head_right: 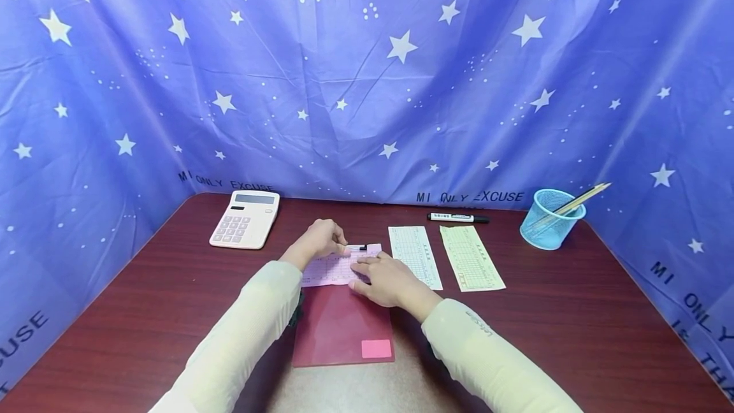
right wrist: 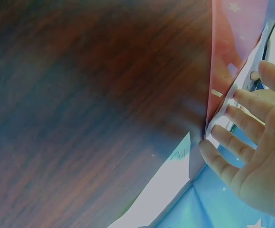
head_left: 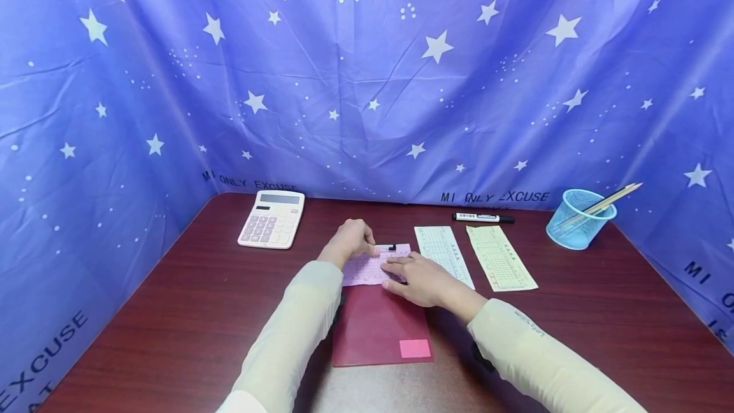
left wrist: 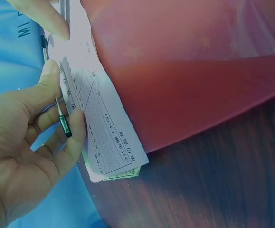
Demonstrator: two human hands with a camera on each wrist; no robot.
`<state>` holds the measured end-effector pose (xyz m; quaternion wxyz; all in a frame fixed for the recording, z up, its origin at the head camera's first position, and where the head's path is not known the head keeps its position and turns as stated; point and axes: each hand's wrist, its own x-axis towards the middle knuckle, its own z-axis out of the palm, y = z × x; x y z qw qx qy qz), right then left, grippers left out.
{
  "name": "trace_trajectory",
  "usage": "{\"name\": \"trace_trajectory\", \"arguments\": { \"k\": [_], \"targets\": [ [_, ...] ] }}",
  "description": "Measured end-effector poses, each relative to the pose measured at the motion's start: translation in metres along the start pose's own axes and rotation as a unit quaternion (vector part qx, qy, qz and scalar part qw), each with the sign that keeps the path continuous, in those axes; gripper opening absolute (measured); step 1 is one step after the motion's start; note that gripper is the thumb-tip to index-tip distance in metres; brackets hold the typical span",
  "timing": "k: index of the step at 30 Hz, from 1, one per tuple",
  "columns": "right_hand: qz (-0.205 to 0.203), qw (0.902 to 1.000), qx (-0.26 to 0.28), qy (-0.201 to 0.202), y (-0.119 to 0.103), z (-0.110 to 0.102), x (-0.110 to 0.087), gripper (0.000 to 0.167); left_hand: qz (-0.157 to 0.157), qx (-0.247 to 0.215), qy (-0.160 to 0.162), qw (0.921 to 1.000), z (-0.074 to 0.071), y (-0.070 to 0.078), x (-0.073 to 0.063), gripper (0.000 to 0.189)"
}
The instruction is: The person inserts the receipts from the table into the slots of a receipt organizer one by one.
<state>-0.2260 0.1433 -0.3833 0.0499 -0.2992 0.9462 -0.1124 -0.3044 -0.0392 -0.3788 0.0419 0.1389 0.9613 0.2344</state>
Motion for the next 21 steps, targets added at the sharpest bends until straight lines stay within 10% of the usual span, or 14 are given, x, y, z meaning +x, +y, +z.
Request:
{"name": "trace_trajectory", "arguments": {
  "k": [13, 21],
  "targets": [
    [-0.019, 0.9989, 0.041, 0.011, 0.005, -0.001, 0.001, 0.043, 0.009, -0.003, 0.015, 0.9998, 0.005, -0.005, 0.000, 0.013],
    [-0.016, 0.9886, 0.122, 0.087, 0.022, -0.004, -0.005, 0.027, 0.009, 0.002, 0.015, 0.9998, 0.005, -0.003, -0.001, 0.014]
  ]
}}
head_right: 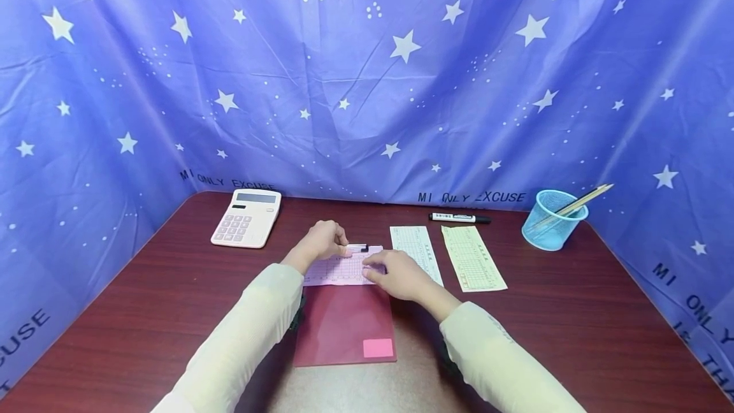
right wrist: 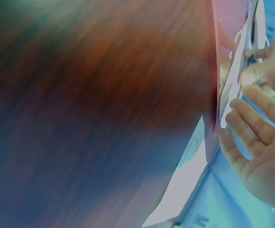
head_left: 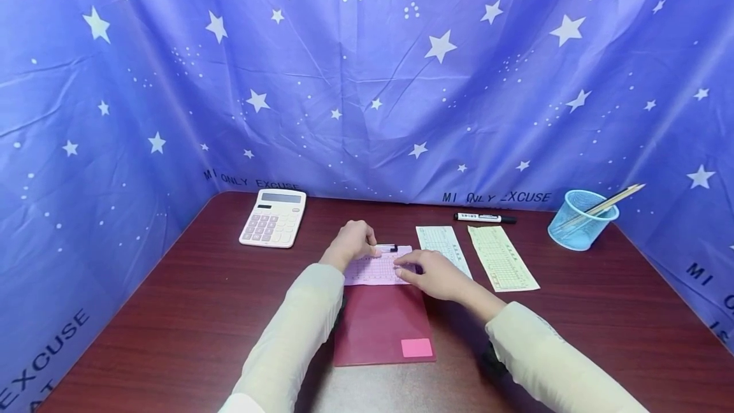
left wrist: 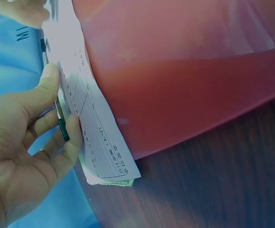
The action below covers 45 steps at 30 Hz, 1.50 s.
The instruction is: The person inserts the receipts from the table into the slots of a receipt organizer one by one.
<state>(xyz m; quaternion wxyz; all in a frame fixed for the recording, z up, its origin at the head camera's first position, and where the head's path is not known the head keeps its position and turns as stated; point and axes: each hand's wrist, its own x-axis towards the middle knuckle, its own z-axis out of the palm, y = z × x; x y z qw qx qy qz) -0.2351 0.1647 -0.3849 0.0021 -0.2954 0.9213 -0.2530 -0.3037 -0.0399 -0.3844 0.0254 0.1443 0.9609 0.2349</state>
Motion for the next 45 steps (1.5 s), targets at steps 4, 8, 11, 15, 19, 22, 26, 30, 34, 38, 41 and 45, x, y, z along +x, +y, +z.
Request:
{"name": "trace_trajectory", "arguments": {
  "k": [4, 8, 11, 15, 19, 22, 26, 30, 34, 38, 41, 45],
  "targets": [
    [0.045, 0.9970, 0.056, 0.030, 0.011, -0.011, -0.006, 0.025, -0.003, 0.000, 0.001, 1.0000, -0.001, 0.002, -0.001, 0.015],
    [0.091, 0.9905, 0.091, 0.050, 0.022, -0.023, -0.014, 0.026, -0.007, 0.004, -0.005, 1.0000, -0.001, 0.003, -0.002, 0.016],
    [0.116, 0.9857, 0.106, 0.061, 0.030, -0.030, -0.021, 0.028, -0.007, 0.012, -0.011, 0.9998, -0.001, 0.003, -0.003, 0.017],
    [0.147, 0.9789, 0.124, 0.070, 0.038, -0.037, -0.029, 0.029, -0.005, 0.025, -0.017, 0.9995, -0.001, 0.004, -0.003, 0.020],
    [0.171, 0.9734, 0.135, 0.071, 0.044, -0.040, -0.037, 0.030, 0.003, 0.040, -0.017, 0.9991, 0.002, 0.004, -0.001, 0.025],
    [0.181, 0.9725, 0.130, 0.070, 0.048, -0.041, -0.041, 0.032, 0.010, 0.046, -0.012, 0.9988, 0.003, 0.004, 0.000, 0.028],
    [0.205, 0.9716, 0.087, 0.082, 0.049, -0.041, -0.045, 0.037, 0.007, 0.033, -0.005, 0.9994, 0.004, 0.004, -0.001, 0.029],
    [0.250, 0.9647, 0.014, 0.081, 0.047, -0.040, -0.048, 0.044, -0.001, 0.017, -0.002, 0.9999, 0.003, 0.005, -0.003, 0.026],
    [0.281, 0.9572, -0.041, 0.055, 0.042, -0.038, -0.047, 0.050, -0.005, 0.011, -0.002, 0.9999, 0.002, 0.005, -0.004, 0.023],
    [0.288, 0.9539, -0.074, 0.041, 0.037, -0.038, -0.045, 0.052, -0.011, 0.013, -0.006, 0.9998, 0.002, 0.005, -0.003, 0.022],
    [0.295, 0.9514, -0.081, 0.035, 0.035, -0.040, -0.042, 0.044, -0.017, 0.011, -0.010, 0.9997, 0.002, 0.005, -0.002, 0.021],
    [0.318, 0.9458, -0.066, 0.013, 0.036, -0.043, -0.042, 0.037, -0.018, 0.013, -0.012, 0.9997, 0.001, 0.006, -0.002, 0.021]
  ]
}}
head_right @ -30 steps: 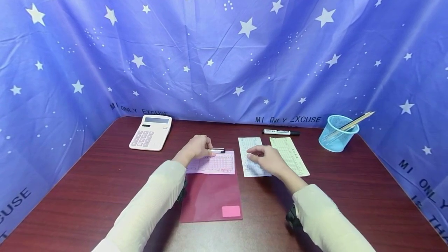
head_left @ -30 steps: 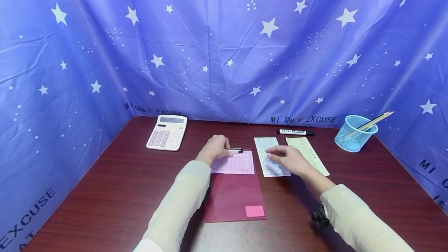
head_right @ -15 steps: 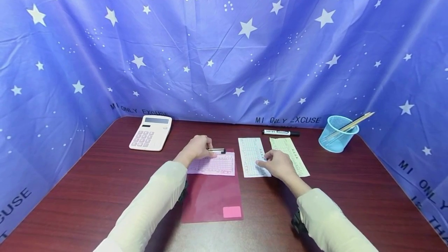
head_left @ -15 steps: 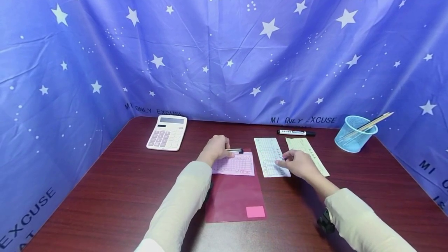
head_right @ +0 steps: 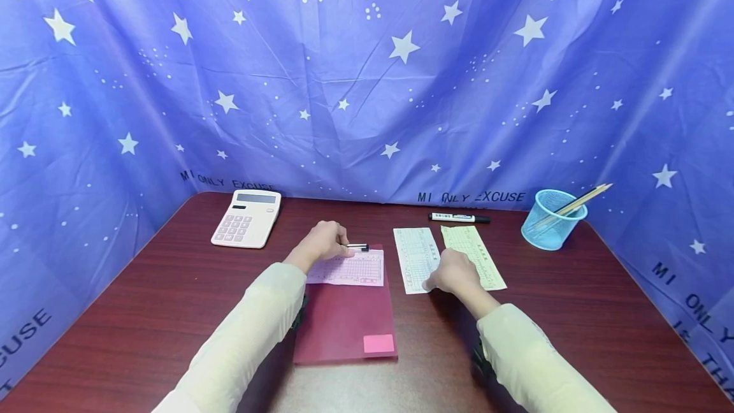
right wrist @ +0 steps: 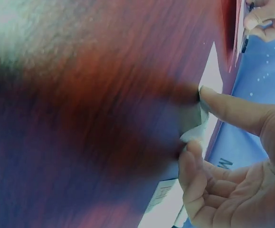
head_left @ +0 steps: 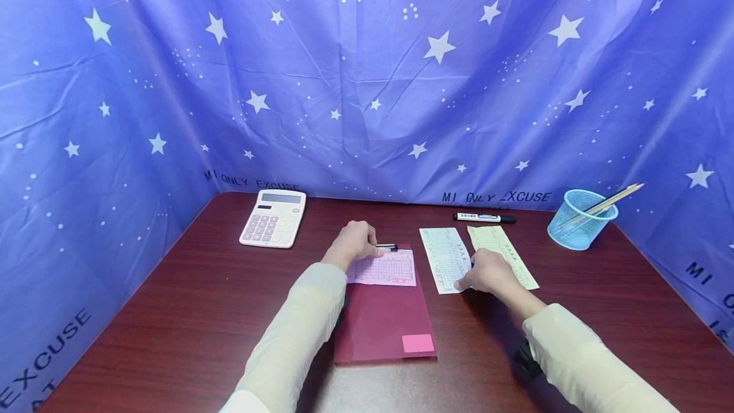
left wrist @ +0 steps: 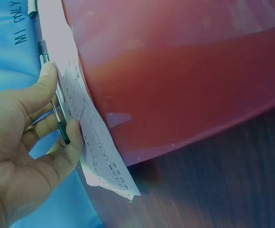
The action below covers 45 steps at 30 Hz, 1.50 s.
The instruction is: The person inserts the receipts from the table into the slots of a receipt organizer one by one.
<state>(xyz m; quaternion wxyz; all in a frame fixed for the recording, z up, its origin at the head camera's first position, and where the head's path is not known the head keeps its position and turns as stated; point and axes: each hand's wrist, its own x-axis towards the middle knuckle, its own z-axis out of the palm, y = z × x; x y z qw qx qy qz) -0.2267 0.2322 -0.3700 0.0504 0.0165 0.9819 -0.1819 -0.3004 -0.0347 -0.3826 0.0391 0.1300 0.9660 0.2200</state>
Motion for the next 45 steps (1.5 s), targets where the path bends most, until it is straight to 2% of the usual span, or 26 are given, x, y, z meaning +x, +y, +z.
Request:
{"name": "trace_trajectory", "arguments": {
  "k": [5, 11, 16, 19, 22, 26, 29, 31, 33, 35, 38, 40, 43, 45],
  "targets": [
    [0.019, 0.9994, 0.011, -0.027, 0.001, -0.002, 0.002, 0.037, -0.003, -0.001, 0.000, 1.0000, -0.001, 0.000, -0.001, 0.021],
    [0.017, 0.9992, 0.030, -0.021, 0.003, -0.001, 0.001, 0.042, -0.007, -0.003, 0.002, 1.0000, -0.001, -0.001, 0.001, 0.022],
    [0.000, 0.9982, 0.059, 0.012, 0.008, 0.000, -0.003, 0.040, -0.006, -0.003, 0.005, 1.0000, 0.001, -0.002, 0.001, 0.023],
    [-0.030, 0.9948, 0.078, 0.057, 0.013, -0.002, -0.005, 0.031, -0.004, -0.002, 0.010, 0.9999, 0.002, -0.003, 0.000, 0.023],
    [-0.065, 0.9858, 0.096, 0.121, 0.016, -0.007, -0.009, 0.021, 0.000, 0.001, 0.012, 0.9999, 0.001, -0.002, -0.001, 0.023],
    [-0.119, 0.9650, 0.103, 0.210, 0.017, -0.017, -0.014, 0.013, 0.002, 0.002, 0.012, 0.9999, 0.001, -0.001, -0.001, 0.024],
    [-0.152, 0.9490, 0.117, 0.250, 0.016, -0.024, -0.018, 0.011, 0.002, 0.004, 0.012, 0.9999, 0.001, -0.001, 0.001, 0.024],
    [-0.162, 0.9422, 0.139, 0.258, 0.014, -0.027, -0.021, 0.019, 0.003, 0.005, 0.013, 0.9999, 0.001, -0.002, 0.001, 0.024],
    [-0.164, 0.9390, 0.169, 0.251, 0.011, -0.030, -0.024, 0.024, 0.003, 0.004, 0.012, 0.9999, 0.002, -0.002, 0.002, 0.024],
    [-0.155, 0.9393, 0.210, 0.223, 0.007, -0.032, -0.028, 0.026, 0.003, 0.002, 0.011, 0.9999, 0.002, -0.002, 0.002, 0.024],
    [-0.143, 0.9386, 0.275, 0.152, 0.000, -0.032, -0.032, 0.017, 0.004, 0.000, 0.010, 0.9999, 0.001, -0.002, 0.002, 0.022],
    [-0.137, 0.9352, 0.313, 0.095, -0.006, -0.028, -0.033, 0.019, 0.007, 0.005, 0.012, 0.9999, 0.001, -0.002, 0.002, 0.018],
    [-0.138, 0.9304, 0.339, 0.023, -0.015, -0.019, -0.032, 0.021, 0.008, 0.007, 0.013, 0.9999, 0.001, -0.001, 0.000, 0.017],
    [-0.139, 0.9283, 0.345, -0.008, -0.022, -0.011, -0.029, 0.020, 0.002, 0.004, 0.011, 0.9999, 0.001, 0.000, 0.000, 0.018]
  ]
}}
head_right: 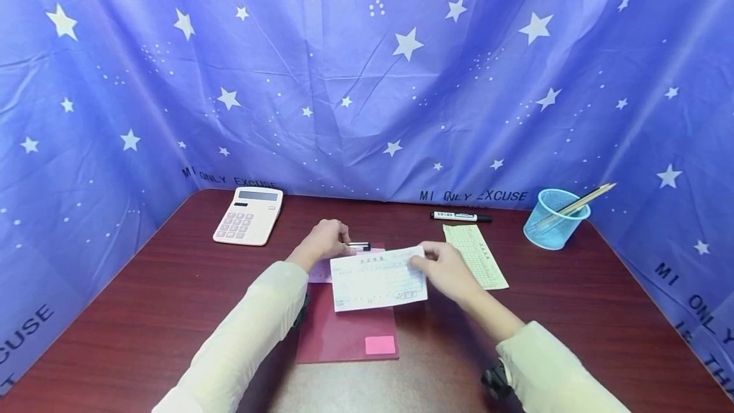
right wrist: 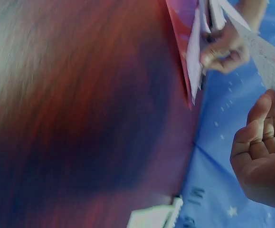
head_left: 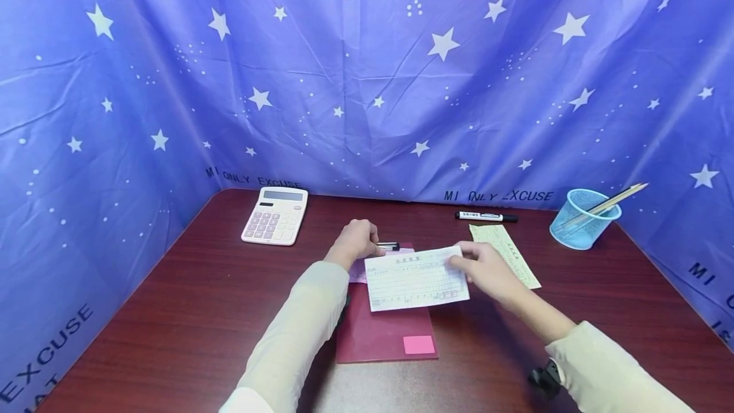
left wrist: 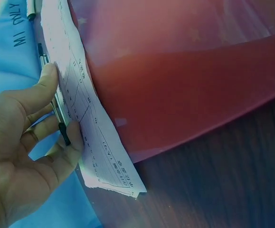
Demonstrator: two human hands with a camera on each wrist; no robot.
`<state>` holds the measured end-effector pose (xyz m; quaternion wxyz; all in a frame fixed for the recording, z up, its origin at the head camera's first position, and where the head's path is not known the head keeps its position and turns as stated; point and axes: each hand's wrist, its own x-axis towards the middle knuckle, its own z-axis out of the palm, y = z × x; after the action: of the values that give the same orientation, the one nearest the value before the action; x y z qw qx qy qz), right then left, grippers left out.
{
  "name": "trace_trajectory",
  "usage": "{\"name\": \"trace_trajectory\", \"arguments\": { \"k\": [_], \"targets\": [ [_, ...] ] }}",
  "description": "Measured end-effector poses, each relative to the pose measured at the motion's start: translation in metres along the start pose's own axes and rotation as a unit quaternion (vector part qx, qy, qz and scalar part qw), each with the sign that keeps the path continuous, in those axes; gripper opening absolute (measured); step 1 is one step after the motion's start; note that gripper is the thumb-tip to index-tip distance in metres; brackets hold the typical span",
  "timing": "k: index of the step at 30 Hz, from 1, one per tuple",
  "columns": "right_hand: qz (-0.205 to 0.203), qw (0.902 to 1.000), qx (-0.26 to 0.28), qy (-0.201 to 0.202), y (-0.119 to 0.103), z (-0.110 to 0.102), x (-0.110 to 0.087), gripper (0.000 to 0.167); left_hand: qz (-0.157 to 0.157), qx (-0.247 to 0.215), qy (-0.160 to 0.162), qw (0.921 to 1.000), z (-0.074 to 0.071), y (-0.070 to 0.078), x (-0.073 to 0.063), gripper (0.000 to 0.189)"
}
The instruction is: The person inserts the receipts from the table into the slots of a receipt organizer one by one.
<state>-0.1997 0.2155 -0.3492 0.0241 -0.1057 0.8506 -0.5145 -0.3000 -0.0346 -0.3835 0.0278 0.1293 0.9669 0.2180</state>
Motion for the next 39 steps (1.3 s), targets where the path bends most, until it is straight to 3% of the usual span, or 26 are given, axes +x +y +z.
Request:
{"name": "trace_trajectory", "arguments": {
  "k": [7, 15, 18, 23, 28, 39],
  "targets": [
    [0.045, 0.9984, 0.011, -0.031, 0.003, 0.035, 0.017, 0.015, -0.018, -0.018, -0.007, 0.9997, 0.000, 0.002, -0.001, 0.023],
    [0.061, 0.9977, -0.026, -0.010, 0.011, 0.064, 0.032, 0.010, -0.020, -0.022, -0.008, 0.9995, 0.002, 0.002, 0.001, 0.025],
    [0.052, 0.9952, -0.083, 0.004, 0.013, 0.069, 0.034, 0.012, -0.026, -0.024, -0.013, 0.9993, 0.003, 0.002, 0.003, 0.025],
    [0.032, 0.9848, -0.168, 0.029, 0.012, 0.075, 0.036, 0.035, -0.025, -0.024, -0.011, 0.9993, 0.002, 0.001, 0.003, 0.025],
    [0.037, 0.9767, -0.208, 0.040, 0.011, 0.079, 0.040, 0.041, -0.027, -0.032, -0.014, 0.9990, 0.001, 0.001, 0.002, 0.025],
    [0.060, 0.9655, -0.248, 0.052, 0.010, 0.083, 0.047, 0.037, -0.018, -0.031, -0.011, 0.9993, -0.002, 0.002, 0.003, 0.023]
  ]
}}
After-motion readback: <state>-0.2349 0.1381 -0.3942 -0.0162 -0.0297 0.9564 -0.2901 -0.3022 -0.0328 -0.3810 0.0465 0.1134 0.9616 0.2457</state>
